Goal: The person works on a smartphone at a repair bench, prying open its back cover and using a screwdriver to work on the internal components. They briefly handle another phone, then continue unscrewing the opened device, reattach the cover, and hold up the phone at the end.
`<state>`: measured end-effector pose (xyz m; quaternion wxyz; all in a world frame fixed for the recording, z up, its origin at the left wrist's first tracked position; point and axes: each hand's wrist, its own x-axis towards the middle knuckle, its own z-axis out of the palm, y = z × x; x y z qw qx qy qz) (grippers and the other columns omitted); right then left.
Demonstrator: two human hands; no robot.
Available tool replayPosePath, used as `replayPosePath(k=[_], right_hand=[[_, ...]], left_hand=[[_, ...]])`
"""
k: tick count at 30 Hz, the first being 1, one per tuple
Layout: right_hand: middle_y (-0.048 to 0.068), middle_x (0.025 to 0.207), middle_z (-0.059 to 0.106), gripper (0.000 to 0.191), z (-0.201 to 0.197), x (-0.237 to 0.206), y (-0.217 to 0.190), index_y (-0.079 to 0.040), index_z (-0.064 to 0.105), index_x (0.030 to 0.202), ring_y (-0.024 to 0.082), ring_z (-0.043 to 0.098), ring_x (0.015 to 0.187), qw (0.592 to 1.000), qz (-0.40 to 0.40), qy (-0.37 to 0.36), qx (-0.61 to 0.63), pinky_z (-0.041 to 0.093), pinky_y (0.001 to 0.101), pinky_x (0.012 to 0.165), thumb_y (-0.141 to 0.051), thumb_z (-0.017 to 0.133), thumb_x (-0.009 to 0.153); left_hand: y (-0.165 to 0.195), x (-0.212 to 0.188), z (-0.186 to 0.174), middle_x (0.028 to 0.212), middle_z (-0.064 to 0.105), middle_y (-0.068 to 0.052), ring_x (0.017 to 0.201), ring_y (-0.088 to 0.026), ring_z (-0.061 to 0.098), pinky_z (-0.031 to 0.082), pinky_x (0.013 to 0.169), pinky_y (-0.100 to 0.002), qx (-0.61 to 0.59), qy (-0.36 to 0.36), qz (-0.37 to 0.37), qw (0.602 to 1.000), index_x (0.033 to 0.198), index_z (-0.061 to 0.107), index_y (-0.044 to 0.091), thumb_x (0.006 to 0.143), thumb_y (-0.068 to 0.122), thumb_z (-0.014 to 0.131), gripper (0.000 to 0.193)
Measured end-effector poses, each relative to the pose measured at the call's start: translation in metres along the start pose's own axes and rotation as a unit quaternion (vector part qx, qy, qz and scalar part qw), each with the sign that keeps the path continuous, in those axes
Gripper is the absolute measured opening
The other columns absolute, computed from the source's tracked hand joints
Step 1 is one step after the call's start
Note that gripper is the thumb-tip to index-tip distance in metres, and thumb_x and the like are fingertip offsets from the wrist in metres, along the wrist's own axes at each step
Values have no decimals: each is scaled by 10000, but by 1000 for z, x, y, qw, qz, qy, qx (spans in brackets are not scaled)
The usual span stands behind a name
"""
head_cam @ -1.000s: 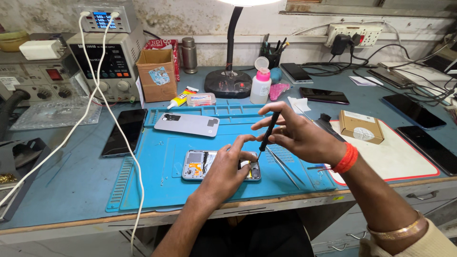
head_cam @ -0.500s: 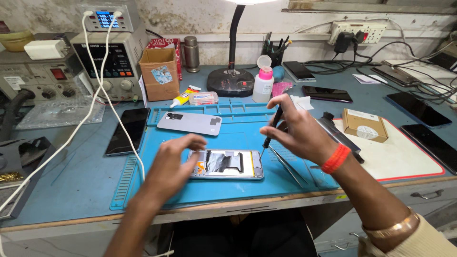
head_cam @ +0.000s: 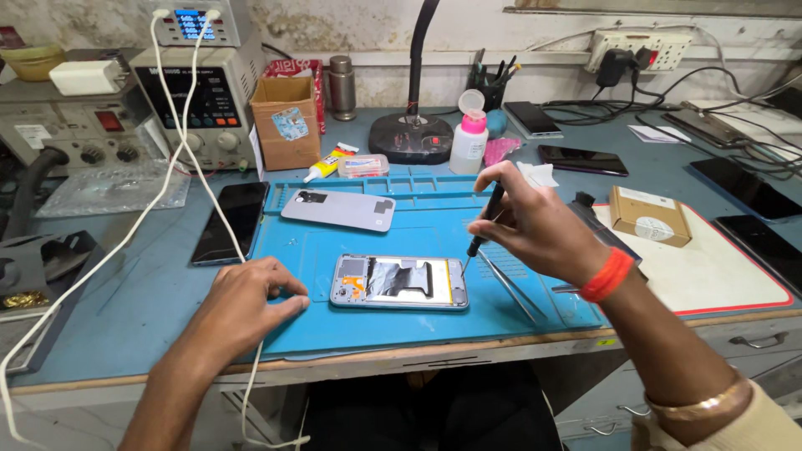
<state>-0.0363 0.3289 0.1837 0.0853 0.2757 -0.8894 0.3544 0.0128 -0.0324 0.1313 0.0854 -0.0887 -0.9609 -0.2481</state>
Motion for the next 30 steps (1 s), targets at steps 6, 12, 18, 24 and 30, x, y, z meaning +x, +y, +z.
replayPosePath(k=[6, 12, 18, 24, 30], right_hand=[[66, 1056, 739, 361, 1, -2, 2, -100, 418, 1227, 168, 759, 982, 991, -84, -38, 96, 634, 321, 770, -101, 639, 942], [100, 906, 764, 418, -2, 1, -1, -118, 420, 1220, 234, 775, 827, 997, 27, 0, -67, 603, 360, 717, -190, 717, 936], [75, 868, 790, 365, -4, 0, 2, -118, 421, 1211, 233, 791, 821, 999, -16, -23, -31, 591, 357, 721, -159, 672, 948], [78, 1004, 718, 376, 2, -1, 4, -102, 403, 1238, 224, 750, 907, 990, -125, -25, 63, 619, 343, 716, -144, 651, 958], [119, 767, 730, 449, 5, -2, 3, -116, 420, 1214, 293, 701, 651, 995, 7, 2, -104, 534, 408, 621, -199, 754, 926]], left_hand=[[7, 1, 2, 983, 756, -73, 974, -284, 704, 513, 939, -421, 79, -5, -29, 996, 932, 846, 145, 768, 314, 832, 235], [9, 5, 6, 974, 763, -67, 982, -269, 715, 503, 960, -414, 84, -12, -47, 995, 910, 838, 126, 771, 337, 823, 253], [6, 5, 6, 946, 760, -89, 968, -259, 716, 522, 935, -403, 81, -21, -23, 996, 909, 828, 97, 801, 337, 782, 267], [2, 5, 8, 956, 758, -88, 966, -264, 709, 529, 915, -418, 75, -23, -21, 997, 945, 828, 104, 798, 321, 758, 271], [2, 0, 7, 964, 762, -97, 970, -276, 709, 532, 906, -423, 71, -24, -20, 997, 907, 818, 83, 809, 333, 769, 274]])
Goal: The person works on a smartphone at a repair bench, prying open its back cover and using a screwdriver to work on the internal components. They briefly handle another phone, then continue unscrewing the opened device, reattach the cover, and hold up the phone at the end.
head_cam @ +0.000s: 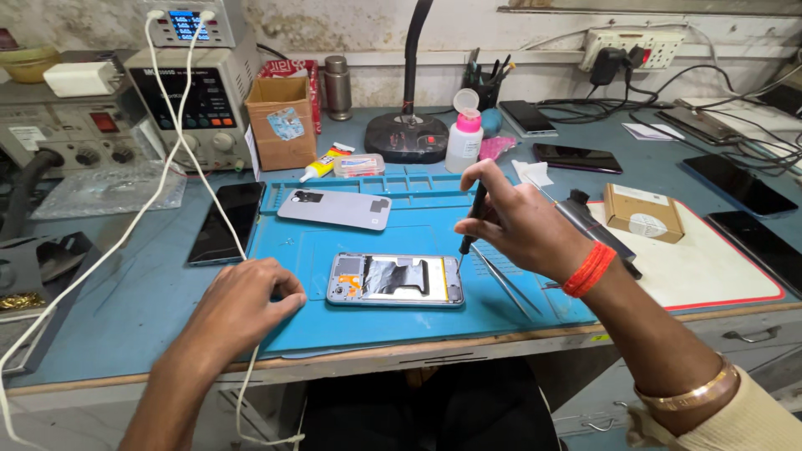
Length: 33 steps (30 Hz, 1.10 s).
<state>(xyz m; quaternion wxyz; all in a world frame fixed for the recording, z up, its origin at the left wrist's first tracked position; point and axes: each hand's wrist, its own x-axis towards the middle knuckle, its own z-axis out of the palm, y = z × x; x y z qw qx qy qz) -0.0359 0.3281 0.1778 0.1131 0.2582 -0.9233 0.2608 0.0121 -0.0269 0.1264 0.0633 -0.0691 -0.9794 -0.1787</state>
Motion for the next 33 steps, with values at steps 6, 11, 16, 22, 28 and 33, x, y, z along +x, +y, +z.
replayPosePath(k=[6, 11, 16, 22, 28, 33], right_hand=[[95, 918, 784, 416, -1, -8, 3, -100, 389, 1271, 220, 786, 798, 981, -153, 14, 116, 609, 373, 669, -139, 667, 964], [110, 802, 766, 475, -3, -8, 0, -130, 390, 1239, 269, 732, 641, 1000, 4, 15, 12, 547, 420, 607, -218, 745, 936], [98, 858, 777, 461, -6, -9, -2, -112, 424, 1227, 192, 769, 716, 995, -56, 74, 46, 588, 353, 590, -142, 756, 907], [90, 988, 775, 282, -3, -20, 20, -36, 504, 1174, 145, 775, 844, 957, -98, 261, 81, 634, 276, 690, -28, 708, 980], [131, 1080, 764, 192, 18, -37, 48, 5, 695, 1031, 243, 766, 942, 959, -100, 265, 4, 615, 328, 832, 53, 721, 847], [140, 1146, 753, 192, 40, -46, 61, -16, 733, 1043, 294, 741, 1014, 982, -61, 178, -29, 591, 360, 872, -33, 703, 854]], left_hand=[[8, -3, 0, 938, 783, -135, 904, -269, 755, 565, 842, -401, -73, 51, 9, 996, 909, 808, 55, 774, 283, 745, 272], [12, -4, 4, 890, 791, -141, 847, -258, 780, 587, 813, -369, -106, 37, 1, 994, 928, 789, 40, 798, 246, 757, 246], [9, -1, 7, 912, 790, -143, 883, -280, 767, 573, 830, -385, -118, 64, 59, 989, 922, 791, 31, 760, 91, 706, 193], [2, 0, 7, 991, 790, -119, 950, -287, 752, 559, 868, -394, -128, 62, 66, 988, 956, 788, 45, 775, 52, 649, 228], [17, 2, 13, 997, 771, -104, 975, -269, 724, 546, 866, -398, -130, 108, 67, 983, 1008, 773, 72, 833, 84, 634, 223], [63, 12, 34, 1176, 729, -109, 1131, -314, 652, 459, 1022, -425, -144, 121, 225, 956, 1132, 710, 88, 834, 228, 741, 331]])
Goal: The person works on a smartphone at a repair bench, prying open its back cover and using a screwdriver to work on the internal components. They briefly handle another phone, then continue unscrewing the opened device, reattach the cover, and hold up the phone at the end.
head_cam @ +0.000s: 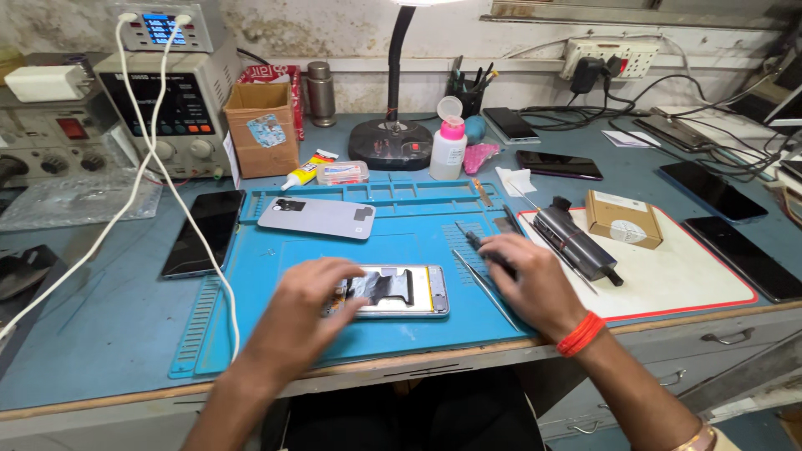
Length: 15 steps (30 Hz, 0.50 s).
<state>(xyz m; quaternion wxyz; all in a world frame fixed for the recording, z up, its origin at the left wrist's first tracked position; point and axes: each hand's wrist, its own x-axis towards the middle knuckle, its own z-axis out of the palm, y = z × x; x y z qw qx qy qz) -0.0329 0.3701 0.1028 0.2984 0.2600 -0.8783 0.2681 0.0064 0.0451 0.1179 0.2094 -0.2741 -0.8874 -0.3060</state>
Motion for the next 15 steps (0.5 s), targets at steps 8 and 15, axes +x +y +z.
replayPosePath(k=[8, 15], right_hand=[[137, 1085, 772, 180, 1, -4, 6, -16, 746, 1043, 279, 742, 1006, 999, 21, 28, 0, 568, 369, 875, -123, 703, 905], [117, 1009, 779, 176, 0, -5, 7, -18, 749, 1046, 216, 763, 923, 989, 105, 89, 44, 582, 321, 801, -105, 668, 917]], left_hand=[[30, 48, 59, 1390, 543, -213, 1315, -416, 458, 361, 1080, -524, 21, -108, 81, 991, 1374, 554, 111, 659, 509, 891, 885], [25, 62, 64, 1183, 656, -143, 1194, -344, 573, 419, 1052, -438, -14, -194, 54, 979, 1260, 602, 133, 676, 455, 866, 717]])
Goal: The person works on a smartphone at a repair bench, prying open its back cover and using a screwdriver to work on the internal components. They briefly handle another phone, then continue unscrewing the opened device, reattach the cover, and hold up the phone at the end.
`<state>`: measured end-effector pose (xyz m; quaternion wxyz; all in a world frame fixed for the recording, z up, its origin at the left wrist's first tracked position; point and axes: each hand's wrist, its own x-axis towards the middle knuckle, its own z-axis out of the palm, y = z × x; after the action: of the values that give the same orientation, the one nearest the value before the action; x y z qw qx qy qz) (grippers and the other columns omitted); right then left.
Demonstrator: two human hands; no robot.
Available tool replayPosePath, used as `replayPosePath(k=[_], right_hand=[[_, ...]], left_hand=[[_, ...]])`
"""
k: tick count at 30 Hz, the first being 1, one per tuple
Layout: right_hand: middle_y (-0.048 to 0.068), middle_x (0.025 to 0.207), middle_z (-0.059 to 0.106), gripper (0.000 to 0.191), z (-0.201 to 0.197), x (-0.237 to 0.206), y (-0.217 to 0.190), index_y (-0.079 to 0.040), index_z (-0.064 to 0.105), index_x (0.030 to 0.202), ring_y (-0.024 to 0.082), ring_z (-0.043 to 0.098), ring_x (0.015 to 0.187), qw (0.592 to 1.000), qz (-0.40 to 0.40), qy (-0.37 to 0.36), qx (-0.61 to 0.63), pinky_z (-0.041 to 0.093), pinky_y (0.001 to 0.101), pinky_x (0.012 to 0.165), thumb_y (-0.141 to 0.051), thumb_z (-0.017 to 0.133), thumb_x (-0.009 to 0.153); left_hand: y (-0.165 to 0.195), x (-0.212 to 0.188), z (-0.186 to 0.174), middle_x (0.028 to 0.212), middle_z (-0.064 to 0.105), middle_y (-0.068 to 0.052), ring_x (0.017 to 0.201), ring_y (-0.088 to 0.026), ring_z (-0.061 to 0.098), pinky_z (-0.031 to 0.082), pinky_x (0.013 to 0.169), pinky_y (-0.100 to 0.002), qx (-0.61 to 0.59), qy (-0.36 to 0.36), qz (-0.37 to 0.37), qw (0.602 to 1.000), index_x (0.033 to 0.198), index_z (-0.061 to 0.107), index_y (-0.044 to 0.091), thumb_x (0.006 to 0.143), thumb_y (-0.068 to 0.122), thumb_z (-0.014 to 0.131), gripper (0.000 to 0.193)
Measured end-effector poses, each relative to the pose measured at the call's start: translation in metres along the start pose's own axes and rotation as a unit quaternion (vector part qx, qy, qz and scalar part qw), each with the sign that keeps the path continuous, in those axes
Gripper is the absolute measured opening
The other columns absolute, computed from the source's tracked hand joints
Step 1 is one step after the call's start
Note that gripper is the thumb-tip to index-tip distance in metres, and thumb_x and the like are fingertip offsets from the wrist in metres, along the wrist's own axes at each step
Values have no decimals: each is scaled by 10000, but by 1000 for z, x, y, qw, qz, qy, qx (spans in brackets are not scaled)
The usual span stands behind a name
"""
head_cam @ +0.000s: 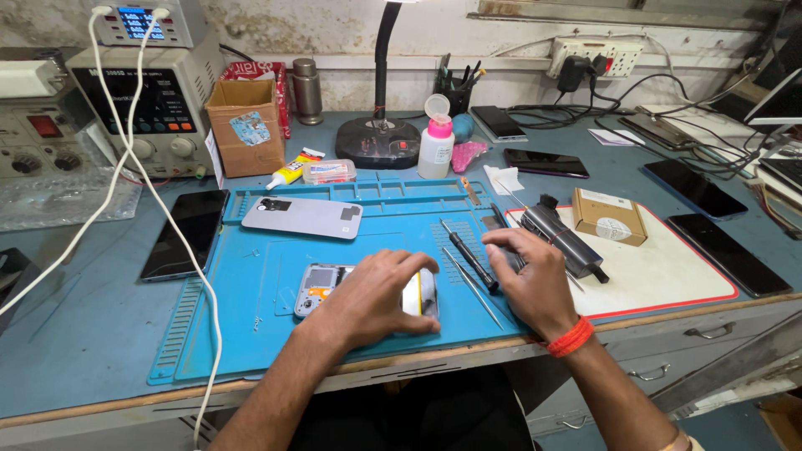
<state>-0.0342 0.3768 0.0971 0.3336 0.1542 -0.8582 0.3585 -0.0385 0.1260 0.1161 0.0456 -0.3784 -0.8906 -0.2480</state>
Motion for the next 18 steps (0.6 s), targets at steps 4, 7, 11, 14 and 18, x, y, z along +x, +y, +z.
replayPosePath(k=[4, 7, 11, 14, 18], right_hand=[[121, 988, 777, 174, 1, -1, 1, -22, 740, 1071, 199, 766, 920, 997, 38, 49, 35, 587, 321, 826, -80, 628, 951], [124, 986, 775, 159, 1, -1, 2, -15, 734, 1068, 202, 761, 925, 997, 29, 58, 31, 580, 326, 831, -79, 640, 957], [109, 995, 782, 170, 1, -2, 4, -22, 735, 1072, 190, 767, 935, 996, 46, 62, 40, 583, 319, 816, -78, 647, 938], [105, 981, 787, 168, -1, -3, 5, -22, 735, 1073, 182, 768, 929, 995, 57, 66, 52, 580, 315, 830, -79, 651, 939], [105, 985, 783, 176, -2, -3, 7, -23, 738, 1073, 176, 759, 919, 996, 51, 60, 39, 576, 314, 810, -80, 660, 926]], left_hand=[[6, -6, 3, 1169, 675, -157, 1180, -356, 580, 393, 1073, -451, -18, 35, 90, 995, 1188, 635, 99, 663, 374, 875, 640], [16, -6, 9, 1145, 692, -128, 1196, -302, 627, 406, 1127, -436, -22, 23, 124, 992, 1162, 640, 109, 684, 358, 823, 569], [25, -4, 18, 1202, 681, -132, 1206, -315, 615, 318, 1190, -515, -12, 18, 168, 986, 1170, 644, 108, 668, 334, 810, 575], [28, -10, 20, 1239, 659, -129, 1248, -313, 597, 270, 1217, -557, -3, 8, 167, 986, 1182, 641, 110, 693, 329, 787, 556], [28, -23, 21, 1278, 635, -129, 1297, -310, 572, 234, 1224, -593, -11, 10, 164, 986, 1201, 633, 99, 701, 283, 748, 545]])
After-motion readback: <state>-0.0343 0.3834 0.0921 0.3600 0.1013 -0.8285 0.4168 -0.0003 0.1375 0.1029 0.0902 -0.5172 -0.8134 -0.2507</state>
